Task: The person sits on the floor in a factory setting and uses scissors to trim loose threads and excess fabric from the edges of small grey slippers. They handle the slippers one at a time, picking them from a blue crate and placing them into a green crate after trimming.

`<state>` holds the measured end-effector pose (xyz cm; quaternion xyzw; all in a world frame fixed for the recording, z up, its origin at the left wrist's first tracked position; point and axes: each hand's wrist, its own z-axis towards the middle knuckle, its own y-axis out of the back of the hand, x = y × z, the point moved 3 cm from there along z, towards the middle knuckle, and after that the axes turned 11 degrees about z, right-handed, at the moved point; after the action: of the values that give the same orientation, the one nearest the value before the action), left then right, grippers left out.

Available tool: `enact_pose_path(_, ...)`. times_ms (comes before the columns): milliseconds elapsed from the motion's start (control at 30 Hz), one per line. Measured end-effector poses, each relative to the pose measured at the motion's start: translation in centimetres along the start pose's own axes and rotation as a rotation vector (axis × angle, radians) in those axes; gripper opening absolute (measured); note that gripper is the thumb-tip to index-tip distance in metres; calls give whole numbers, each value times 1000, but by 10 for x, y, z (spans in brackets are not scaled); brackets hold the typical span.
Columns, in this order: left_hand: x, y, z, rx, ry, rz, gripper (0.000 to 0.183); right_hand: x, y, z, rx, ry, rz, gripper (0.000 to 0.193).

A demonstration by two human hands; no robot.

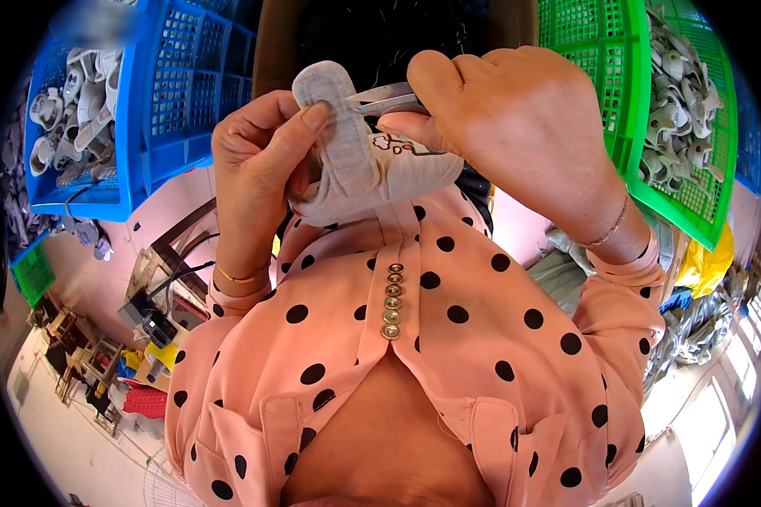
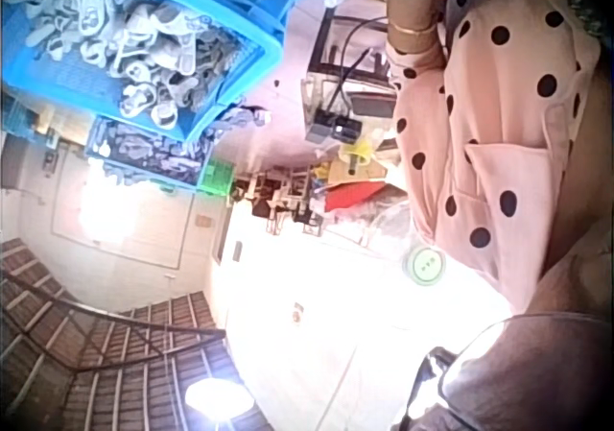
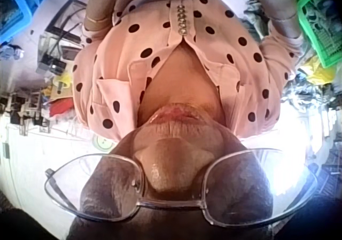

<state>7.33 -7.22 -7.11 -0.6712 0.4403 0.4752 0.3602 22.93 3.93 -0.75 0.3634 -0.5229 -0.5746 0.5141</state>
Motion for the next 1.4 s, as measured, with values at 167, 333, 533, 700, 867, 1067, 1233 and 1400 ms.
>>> enact_pose_path(167,3,-1,2,10,2,-19,17,-1,1,2,39,12,-17,36)
enact_pose_path(333,9,-4,3,14,10,-78,17,-3,0,2,121,9,-13,36)
enact_pose_path(533,7,-3,2,-5,24,-101,15,-24,-10,-6,-44,-437,911,32)
enact_pose_path(700,1,-7,1,1,8,-98,14,-3,-19,3,-140,-455,743,31)
enact_pose_path(867,3,-10,1,-54,-59,17,14,-33,-42,9,-260,-322,204,24)
enact_pose_path(1067,8,-6,4,-88,-44,-65,14,-24,-19,-7,-194,-382,393,36)
enact_pose_path(1233,0,-5,4,-64,-56,13,16,-11,-14,-5,-212,-68,23,39)
enact_pose_path(1400,-2,-3,3,-61,-91,65,15,-5,-2,0,-131,-35,-59,34)
